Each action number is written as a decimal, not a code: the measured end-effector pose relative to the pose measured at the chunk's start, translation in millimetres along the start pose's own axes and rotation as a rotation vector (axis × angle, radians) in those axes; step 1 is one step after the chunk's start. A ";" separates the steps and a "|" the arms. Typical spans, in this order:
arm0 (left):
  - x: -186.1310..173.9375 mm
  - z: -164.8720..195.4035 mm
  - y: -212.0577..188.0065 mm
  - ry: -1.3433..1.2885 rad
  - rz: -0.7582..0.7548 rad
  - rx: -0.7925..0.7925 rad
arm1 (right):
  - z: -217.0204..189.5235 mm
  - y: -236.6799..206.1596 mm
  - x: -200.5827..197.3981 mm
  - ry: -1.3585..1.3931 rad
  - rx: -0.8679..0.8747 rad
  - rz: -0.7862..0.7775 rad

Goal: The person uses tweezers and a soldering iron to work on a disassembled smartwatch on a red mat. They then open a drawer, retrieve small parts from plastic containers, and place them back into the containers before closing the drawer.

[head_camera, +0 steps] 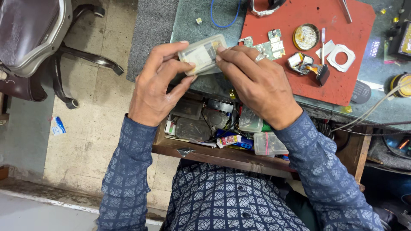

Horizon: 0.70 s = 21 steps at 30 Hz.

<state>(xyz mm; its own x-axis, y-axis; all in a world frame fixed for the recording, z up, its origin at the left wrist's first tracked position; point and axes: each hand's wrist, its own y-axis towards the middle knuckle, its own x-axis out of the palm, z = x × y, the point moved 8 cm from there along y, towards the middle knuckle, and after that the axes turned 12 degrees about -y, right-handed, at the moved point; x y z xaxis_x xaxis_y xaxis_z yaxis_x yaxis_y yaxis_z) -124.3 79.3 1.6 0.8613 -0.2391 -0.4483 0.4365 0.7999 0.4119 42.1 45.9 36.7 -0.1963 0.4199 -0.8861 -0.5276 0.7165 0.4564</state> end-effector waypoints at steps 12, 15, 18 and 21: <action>-8.6 15.5 -37.7 -0.504 -0.124 -0.187 | -14.4 -11.4 -18.1 0.564 0.282 -0.326; -6.6 24.5 -56.5 -0.422 -0.246 -0.228 | -35.5 -26.2 -11.1 0.669 0.237 -0.432; -10.6 18.9 -73.1 -0.246 -0.317 -0.329 | -48.1 -47.7 8.6 0.675 0.273 -0.499; -31.6 12.0 -75.2 -0.052 -0.098 -0.285 | -50.0 -67.5 31.0 0.365 0.305 -0.479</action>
<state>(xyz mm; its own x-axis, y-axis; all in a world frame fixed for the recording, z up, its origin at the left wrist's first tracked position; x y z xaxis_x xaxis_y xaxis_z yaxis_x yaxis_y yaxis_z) -181.3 20.0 -5.7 0.8342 -0.3446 -0.4306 0.4336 0.8923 0.1260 30.3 -17.2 -25.6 -0.2936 -0.1604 -0.9424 -0.3790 0.9245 -0.0393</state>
